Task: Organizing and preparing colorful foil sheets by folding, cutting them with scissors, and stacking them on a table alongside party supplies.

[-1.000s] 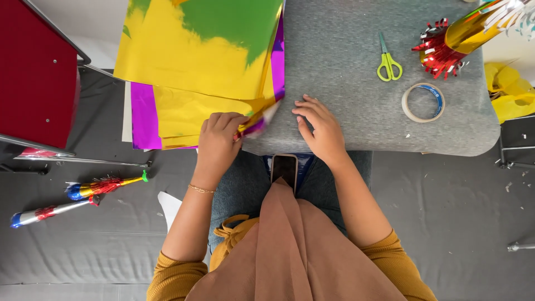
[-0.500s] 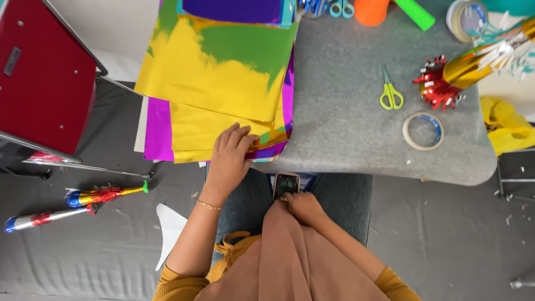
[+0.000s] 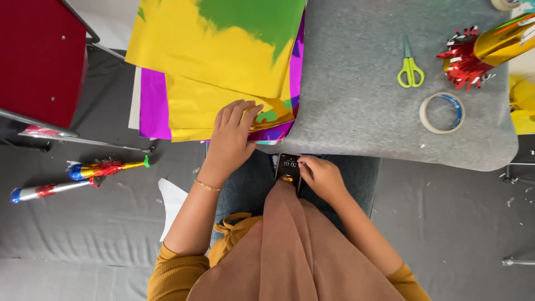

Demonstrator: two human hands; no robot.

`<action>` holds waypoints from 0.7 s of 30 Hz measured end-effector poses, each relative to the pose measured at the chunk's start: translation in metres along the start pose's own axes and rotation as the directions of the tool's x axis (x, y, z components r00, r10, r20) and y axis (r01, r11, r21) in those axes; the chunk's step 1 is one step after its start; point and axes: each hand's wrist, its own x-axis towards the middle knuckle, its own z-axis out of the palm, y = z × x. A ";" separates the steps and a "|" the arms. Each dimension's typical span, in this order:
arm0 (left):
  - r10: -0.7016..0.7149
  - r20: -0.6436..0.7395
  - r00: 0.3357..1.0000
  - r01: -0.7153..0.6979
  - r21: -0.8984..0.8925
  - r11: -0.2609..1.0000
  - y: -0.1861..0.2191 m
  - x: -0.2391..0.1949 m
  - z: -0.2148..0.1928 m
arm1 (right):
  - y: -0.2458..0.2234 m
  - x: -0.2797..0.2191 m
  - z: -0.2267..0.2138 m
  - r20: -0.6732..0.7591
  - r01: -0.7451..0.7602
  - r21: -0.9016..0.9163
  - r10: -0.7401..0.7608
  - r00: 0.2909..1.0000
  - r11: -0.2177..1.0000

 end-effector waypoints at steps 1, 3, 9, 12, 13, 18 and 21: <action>0.008 -0.003 1.000 -0.008 -0.003 1.000 0.005 0.001 -0.006 | -0.005 0.005 -0.026 -0.007 -0.003 -0.005 0.003 1.000 1.000; 0.007 0.008 1.000 -0.007 -0.020 1.000 0.016 0.004 -0.019 | -0.015 0.013 -0.080 -0.261 0.097 -0.161 -0.137 0.955 0.982; -0.042 0.085 0.995 0.043 -0.007 0.999 0.007 0.003 -0.012 | 0.078 0.068 -0.197 -0.509 -0.254 -0.515 -0.053 0.859 0.819; 0.090 0.070 0.994 -0.090 -0.001 0.996 -0.003 0.002 -0.014 | 0.113 0.054 -0.209 -0.459 -0.503 -0.464 0.287 0.841 0.729; 0.105 0.070 0.992 -0.105 -0.005 0.994 0.000 0.002 -0.016 | 0.121 0.054 -0.204 -0.469 -0.515 -0.462 0.294 0.833 0.722; 0.047 0.109 0.993 -0.053 0.056 0.997 -0.003 0.000 -0.008 | 0.111 0.059 -0.173 -0.285 -0.616 -0.455 0.550 0.785 0.643; 0.081 0.083 0.993 -0.086 0.060 0.994 -0.002 -0.003 0.001 | 0.034 0.064 -0.168 -0.253 -0.498 -0.488 0.429 0.867 0.717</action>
